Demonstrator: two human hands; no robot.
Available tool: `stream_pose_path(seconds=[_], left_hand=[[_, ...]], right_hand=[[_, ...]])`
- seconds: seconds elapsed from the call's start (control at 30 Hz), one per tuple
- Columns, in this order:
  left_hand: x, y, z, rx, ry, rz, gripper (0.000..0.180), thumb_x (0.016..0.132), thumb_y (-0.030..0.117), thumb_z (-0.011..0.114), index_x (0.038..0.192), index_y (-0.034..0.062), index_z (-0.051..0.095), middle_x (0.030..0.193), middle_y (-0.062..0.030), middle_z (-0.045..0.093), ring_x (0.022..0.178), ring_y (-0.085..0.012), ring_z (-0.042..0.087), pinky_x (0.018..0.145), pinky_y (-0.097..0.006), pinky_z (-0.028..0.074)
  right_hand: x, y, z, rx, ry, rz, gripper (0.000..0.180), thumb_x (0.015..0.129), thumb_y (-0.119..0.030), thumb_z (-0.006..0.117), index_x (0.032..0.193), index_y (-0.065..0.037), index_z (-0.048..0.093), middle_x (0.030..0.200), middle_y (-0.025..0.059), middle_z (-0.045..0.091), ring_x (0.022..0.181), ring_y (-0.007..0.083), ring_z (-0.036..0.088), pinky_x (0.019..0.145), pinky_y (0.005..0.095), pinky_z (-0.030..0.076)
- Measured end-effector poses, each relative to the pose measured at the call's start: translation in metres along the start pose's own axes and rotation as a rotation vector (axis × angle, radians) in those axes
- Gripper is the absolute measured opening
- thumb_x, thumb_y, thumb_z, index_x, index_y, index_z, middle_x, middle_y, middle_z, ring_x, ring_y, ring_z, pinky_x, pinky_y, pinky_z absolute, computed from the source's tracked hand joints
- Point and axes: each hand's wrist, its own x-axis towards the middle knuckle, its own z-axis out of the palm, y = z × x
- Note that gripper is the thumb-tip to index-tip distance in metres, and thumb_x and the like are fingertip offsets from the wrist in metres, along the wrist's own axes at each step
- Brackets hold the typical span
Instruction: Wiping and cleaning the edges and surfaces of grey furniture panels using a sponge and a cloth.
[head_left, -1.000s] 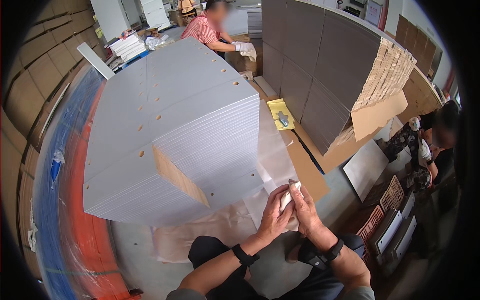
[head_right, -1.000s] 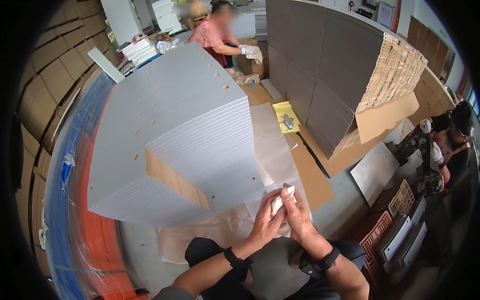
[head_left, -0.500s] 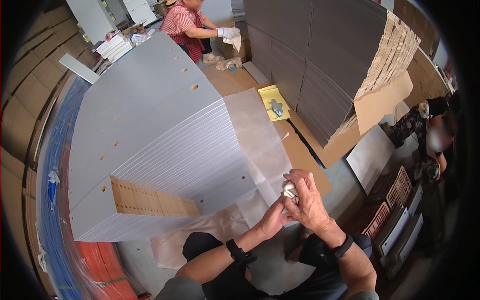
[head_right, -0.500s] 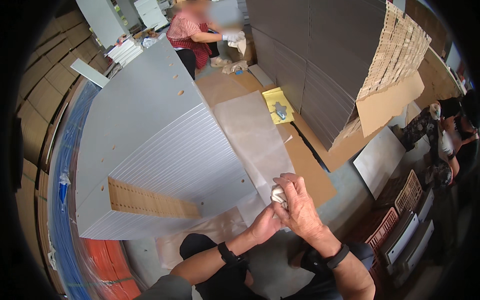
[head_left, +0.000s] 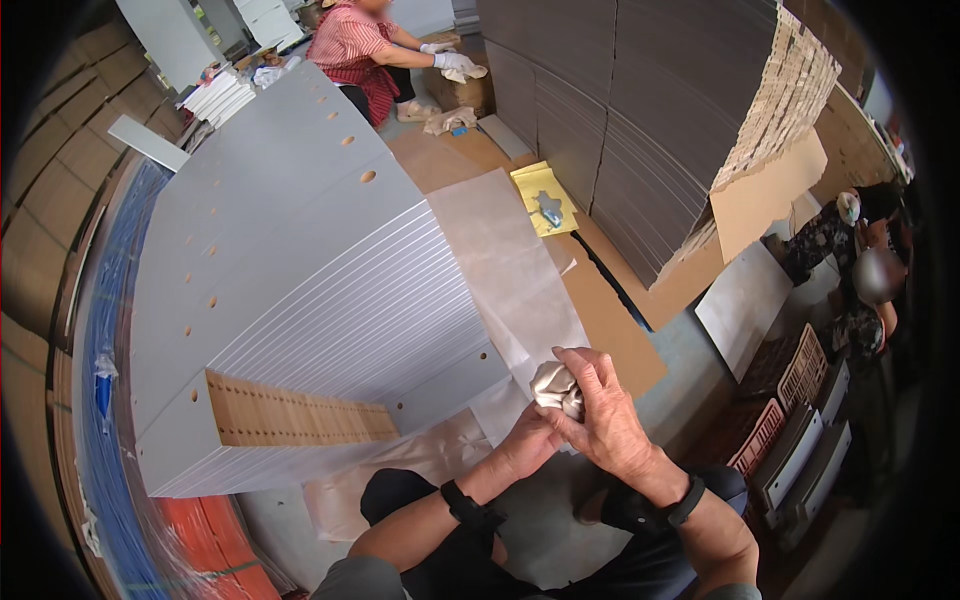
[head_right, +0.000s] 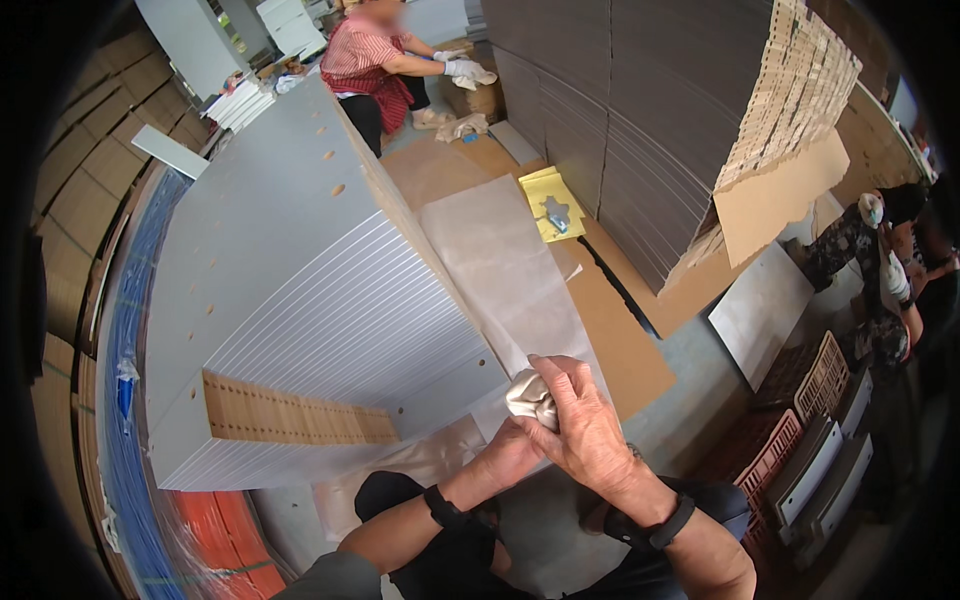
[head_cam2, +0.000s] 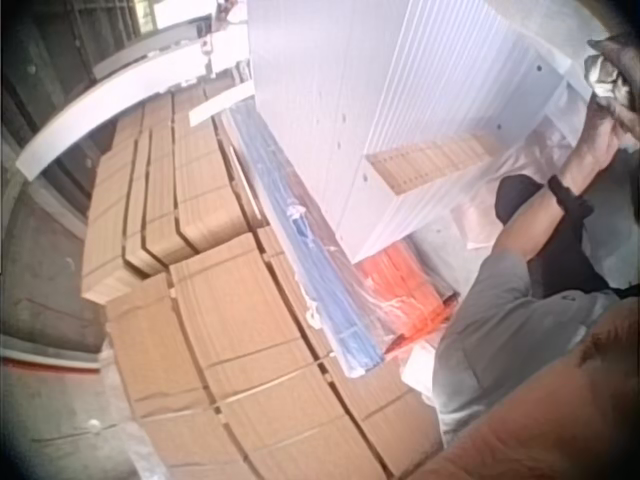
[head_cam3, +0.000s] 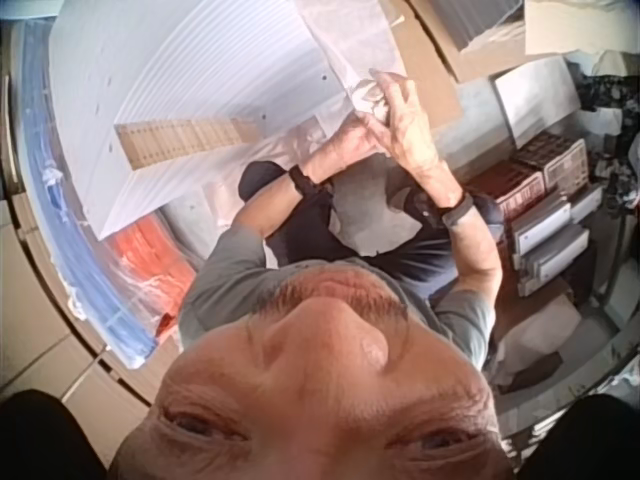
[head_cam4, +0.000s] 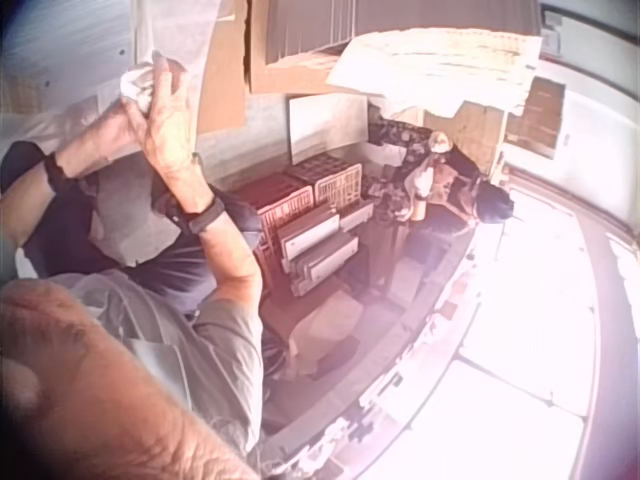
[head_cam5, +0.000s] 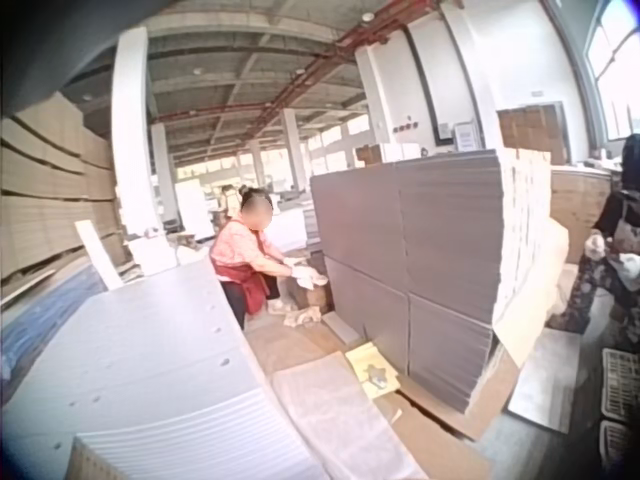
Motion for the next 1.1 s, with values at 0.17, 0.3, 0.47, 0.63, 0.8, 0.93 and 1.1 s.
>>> stream_pose_path(seconds=[0.17, 0.3, 0.47, 0.63, 0.8, 0.93, 1.1], left_hand=[[-0.010, -0.006, -0.004, 0.120, -0.017, -0.031, 0.055, 0.102, 0.030, 0.066, 0.148, 0.0128, 0.042, 0.141, -0.0018, 0.052, 0.131, -0.0168, 0.054, 0.108, -0.036, 0.050], [-0.016, -0.008, -0.002, 0.134, 0.012, -0.077, 0.051, 0.101, 0.026, 0.067, 0.145, 0.0124, 0.045, 0.138, -0.0012, 0.054, 0.126, -0.0148, 0.056, 0.103, -0.035, 0.052], [-0.023, -0.002, 0.011, 0.288, -0.078, -0.100, 0.042, 0.102, 0.028, 0.066, 0.139, 0.0121, 0.053, 0.130, -0.0001, 0.059, 0.118, -0.0126, 0.059, 0.099, -0.034, 0.053], [-0.036, -0.006, 0.020, 0.260, -0.025, -0.229, 0.038, 0.102, 0.033, 0.066, 0.132, 0.0110, 0.058, 0.120, 0.0014, 0.064, 0.109, -0.0111, 0.062, 0.096, -0.031, 0.053], [-0.047, -0.025, 0.018, 0.560, 0.251, -0.397, 0.033, 0.104, 0.033, 0.062, 0.128, 0.0099, 0.060, 0.114, 0.0012, 0.064, 0.105, -0.0092, 0.062, 0.093, -0.031, 0.053], [-0.049, -0.031, 0.021, 0.651, 0.286, -0.270, 0.032, 0.104, 0.030, 0.062, 0.128, 0.0100, 0.058, 0.116, 0.0002, 0.061, 0.108, -0.0099, 0.061, 0.092, -0.031, 0.054], [-0.050, -0.018, 0.049, 0.724, 0.381, -0.258, 0.037, 0.102, 0.027, 0.064, 0.132, 0.0087, 0.052, 0.125, -0.0039, 0.057, 0.116, -0.0142, 0.059, 0.092, -0.031, 0.054]], right_hand=[[-0.007, -0.001, -0.003, -0.082, -0.121, -0.024, 0.056, 0.088, -0.019, 0.077, 0.138, -0.010, 0.055, 0.126, 0.0158, 0.058, 0.105, 0.0395, 0.065, 0.090, 0.0460, 0.057], [-0.013, -0.001, -0.003, -0.016, -0.157, 0.009, 0.051, 0.086, -0.013, 0.077, 0.134, -0.008, 0.059, 0.121, 0.0166, 0.062, 0.108, 0.0396, 0.066, 0.089, 0.0457, 0.057], [-0.021, -0.007, -0.018, 0.115, -0.185, 0.061, 0.049, 0.086, -0.009, 0.077, 0.132, -0.007, 0.061, 0.120, 0.0176, 0.063, 0.109, 0.0398, 0.066, 0.089, 0.0454, 0.056], [-0.025, -0.006, -0.028, 0.056, -0.049, -0.071, 0.053, 0.086, -0.007, 0.076, 0.135, -0.010, 0.057, 0.122, 0.0167, 0.060, 0.095, 0.0411, 0.069, 0.081, 0.0459, 0.061], [-0.032, -0.010, -0.032, 0.075, -0.085, -0.098, 0.053, 0.087, -0.007, 0.075, 0.136, -0.011, 0.056, 0.123, 0.0156, 0.060, 0.097, 0.0387, 0.069, 0.080, 0.0441, 0.062], [-0.037, -0.015, -0.023, 0.081, -0.184, -0.154, 0.055, 0.087, -0.010, 0.076, 0.138, -0.012, 0.054, 0.123, 0.0148, 0.060, 0.098, 0.0364, 0.070, 0.080, 0.0430, 0.062], [-0.039, -0.017, -0.022, 0.067, -0.213, -0.201, 0.055, 0.087, -0.011, 0.076, 0.137, -0.010, 0.054, 0.121, 0.0144, 0.060, 0.097, 0.0349, 0.071, 0.081, 0.0424, 0.062]])
